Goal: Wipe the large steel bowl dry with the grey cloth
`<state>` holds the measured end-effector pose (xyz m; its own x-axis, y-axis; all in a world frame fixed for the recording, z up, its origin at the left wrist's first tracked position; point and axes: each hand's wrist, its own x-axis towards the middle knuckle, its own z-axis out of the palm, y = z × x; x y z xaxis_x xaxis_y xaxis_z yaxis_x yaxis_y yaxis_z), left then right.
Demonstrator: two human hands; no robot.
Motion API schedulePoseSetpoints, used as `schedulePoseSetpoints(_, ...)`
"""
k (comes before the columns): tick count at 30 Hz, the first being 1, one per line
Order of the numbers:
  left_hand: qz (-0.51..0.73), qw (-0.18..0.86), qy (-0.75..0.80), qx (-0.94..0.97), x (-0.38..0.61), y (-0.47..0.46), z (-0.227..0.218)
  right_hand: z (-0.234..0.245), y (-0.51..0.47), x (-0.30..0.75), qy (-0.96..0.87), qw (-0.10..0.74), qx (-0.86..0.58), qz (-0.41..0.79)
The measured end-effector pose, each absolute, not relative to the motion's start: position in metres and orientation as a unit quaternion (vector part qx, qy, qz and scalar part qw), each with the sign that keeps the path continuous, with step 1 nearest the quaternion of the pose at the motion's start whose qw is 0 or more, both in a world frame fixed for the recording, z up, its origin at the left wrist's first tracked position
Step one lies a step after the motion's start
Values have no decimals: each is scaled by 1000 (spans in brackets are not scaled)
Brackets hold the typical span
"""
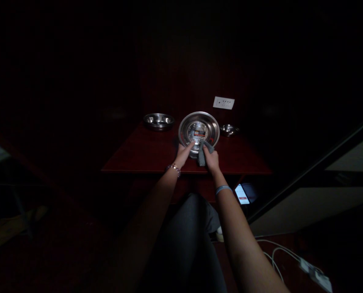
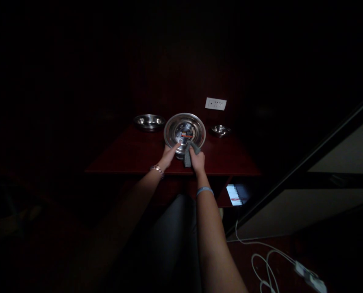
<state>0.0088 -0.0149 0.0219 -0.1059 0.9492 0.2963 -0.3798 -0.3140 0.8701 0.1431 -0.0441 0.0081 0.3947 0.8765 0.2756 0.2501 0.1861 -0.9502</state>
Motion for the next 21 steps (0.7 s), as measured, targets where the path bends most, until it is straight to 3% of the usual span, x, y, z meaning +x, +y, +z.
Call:
schedulePoseSetpoints(7, 692, 487, 325, 423, 9, -4, 14, 7, -42, 141, -506, 596, -580, 230)
schedulePoseSetpoints(16, 689, 501, 345, 395, 8, -3, 17, 5, -41, 145, -422, 662, -593, 182)
schedulePoseSetpoints(21, 682, 512, 376, 363, 7, -8, 21, 4, -40, 148, -427, 643, -612, 173)
